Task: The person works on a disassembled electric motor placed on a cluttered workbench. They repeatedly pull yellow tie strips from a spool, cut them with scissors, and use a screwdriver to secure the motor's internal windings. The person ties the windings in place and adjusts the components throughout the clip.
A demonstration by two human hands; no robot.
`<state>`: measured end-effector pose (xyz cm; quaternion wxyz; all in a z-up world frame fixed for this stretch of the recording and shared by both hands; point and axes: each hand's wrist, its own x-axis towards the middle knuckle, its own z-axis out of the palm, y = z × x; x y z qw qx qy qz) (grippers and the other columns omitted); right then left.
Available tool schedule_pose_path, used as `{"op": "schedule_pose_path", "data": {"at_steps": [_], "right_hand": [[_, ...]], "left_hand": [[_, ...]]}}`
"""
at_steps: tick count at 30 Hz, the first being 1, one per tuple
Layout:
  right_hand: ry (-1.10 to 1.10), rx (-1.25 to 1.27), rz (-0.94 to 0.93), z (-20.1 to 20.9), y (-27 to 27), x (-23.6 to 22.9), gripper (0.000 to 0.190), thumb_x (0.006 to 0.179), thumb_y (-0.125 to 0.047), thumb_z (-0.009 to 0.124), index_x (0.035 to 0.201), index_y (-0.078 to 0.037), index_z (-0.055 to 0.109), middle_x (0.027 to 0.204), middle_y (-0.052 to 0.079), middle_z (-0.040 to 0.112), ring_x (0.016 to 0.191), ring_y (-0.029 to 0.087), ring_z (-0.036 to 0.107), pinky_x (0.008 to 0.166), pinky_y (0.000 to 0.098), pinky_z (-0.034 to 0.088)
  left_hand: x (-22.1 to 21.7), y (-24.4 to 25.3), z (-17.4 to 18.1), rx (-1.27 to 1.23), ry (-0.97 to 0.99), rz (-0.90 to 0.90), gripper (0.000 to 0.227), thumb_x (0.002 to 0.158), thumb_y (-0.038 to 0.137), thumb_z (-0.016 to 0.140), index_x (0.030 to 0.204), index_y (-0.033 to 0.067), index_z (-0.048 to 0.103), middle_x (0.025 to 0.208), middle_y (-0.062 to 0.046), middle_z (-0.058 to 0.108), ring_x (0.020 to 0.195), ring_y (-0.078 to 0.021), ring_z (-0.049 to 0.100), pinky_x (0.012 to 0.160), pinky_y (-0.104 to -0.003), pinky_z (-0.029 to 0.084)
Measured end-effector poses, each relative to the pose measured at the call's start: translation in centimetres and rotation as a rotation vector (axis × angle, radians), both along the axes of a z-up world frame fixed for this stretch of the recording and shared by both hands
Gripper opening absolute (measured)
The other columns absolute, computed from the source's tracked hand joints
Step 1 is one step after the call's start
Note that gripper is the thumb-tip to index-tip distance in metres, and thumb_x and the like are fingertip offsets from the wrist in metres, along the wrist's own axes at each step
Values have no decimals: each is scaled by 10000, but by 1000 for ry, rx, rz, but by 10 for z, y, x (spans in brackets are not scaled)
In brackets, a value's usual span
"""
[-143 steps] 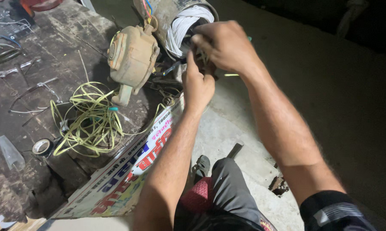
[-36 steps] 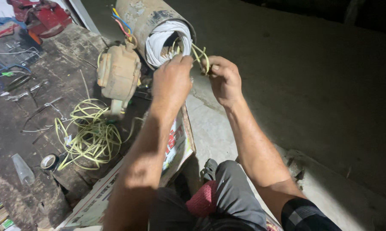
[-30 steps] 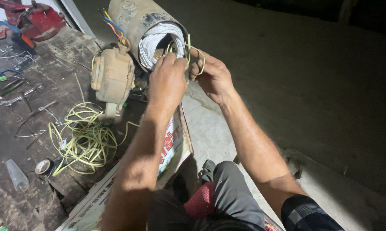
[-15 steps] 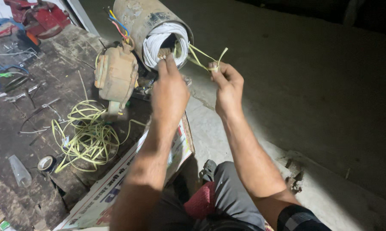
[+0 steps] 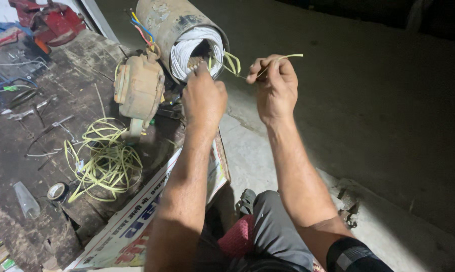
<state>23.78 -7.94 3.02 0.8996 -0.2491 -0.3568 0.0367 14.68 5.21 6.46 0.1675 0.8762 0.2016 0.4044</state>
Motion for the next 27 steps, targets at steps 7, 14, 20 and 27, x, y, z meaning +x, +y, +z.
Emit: {"op": "schedule_pose_path", "data": {"at_steps": [7,14,20,27], "right_hand": [[-217,-714,-524,20,0,4,182,1062,-172,611,1002,-19,688,837,54,653,699,114,509,618,320,440],[-479,-966,-702,42,2,4,175,992,-123,630,1125,-29,694,819,151,703,703,224,669,659,362,515],[-723,-993,-811,52,7,4,181,930,-140,654,1054,-30,725,902,195,734,885,375,739,755,454,563],[-657,-1265,-865,72,22,23,380,956,-437,699,879,-72,772,666,174,665,692,379,676,636,499,499]], "left_hand": [[-40,-3,7,-101,29,-262,212,906,242,611,884,66,726,844,-219,681,842,-449,667,734,-523,526],[-106,-39,-12,52,-132,-452,122,897,124,605,828,48,670,889,-152,683,866,-404,657,788,-488,511],[-95,-8,4,117,-362,-800,126,820,67,512,745,26,605,1058,-162,695,1138,-415,580,1111,-513,336],[-51,-6,-1,-292,-267,-983,216,872,153,492,750,5,590,734,-109,612,708,-232,581,724,-383,440]]}}
